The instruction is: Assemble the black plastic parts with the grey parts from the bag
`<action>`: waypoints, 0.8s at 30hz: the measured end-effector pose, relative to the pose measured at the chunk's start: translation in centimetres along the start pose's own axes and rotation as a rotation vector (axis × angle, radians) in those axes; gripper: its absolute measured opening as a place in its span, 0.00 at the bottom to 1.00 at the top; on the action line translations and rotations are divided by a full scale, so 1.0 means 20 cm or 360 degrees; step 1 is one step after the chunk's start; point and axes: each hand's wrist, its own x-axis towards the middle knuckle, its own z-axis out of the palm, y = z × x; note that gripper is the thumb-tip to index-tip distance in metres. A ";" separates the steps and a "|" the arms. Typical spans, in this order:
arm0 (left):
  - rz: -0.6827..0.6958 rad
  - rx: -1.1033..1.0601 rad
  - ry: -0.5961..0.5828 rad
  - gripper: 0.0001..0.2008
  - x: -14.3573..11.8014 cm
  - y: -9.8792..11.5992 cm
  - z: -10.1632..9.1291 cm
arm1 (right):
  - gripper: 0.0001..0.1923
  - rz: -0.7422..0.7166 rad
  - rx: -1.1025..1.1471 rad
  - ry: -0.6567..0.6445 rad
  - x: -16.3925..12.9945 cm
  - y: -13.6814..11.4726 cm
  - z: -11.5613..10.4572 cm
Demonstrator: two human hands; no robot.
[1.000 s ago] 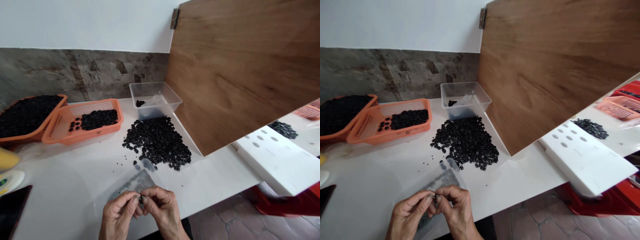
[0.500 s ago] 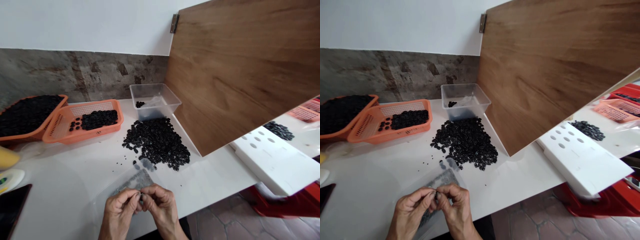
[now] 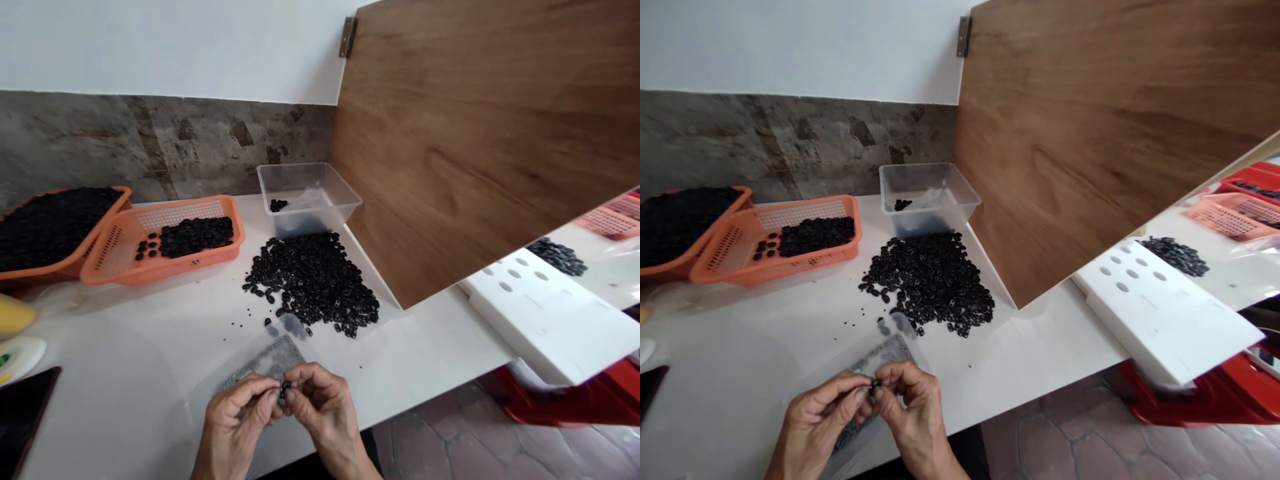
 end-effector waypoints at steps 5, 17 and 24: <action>-0.0076 -0.0066 0.0000 0.07 0.00 0.01 0.01 | 0.07 -0.0002 0.0036 -0.0022 0.01 -0.02 0.01; -0.0326 -0.0174 0.0036 0.14 0.00 0.00 0.00 | 0.06 -0.0024 0.0097 -0.0013 0.02 -0.04 0.04; -0.0334 -0.0181 0.0028 0.13 -0.01 0.00 0.00 | 0.07 0.0019 0.0122 -0.0065 0.01 0.00 0.03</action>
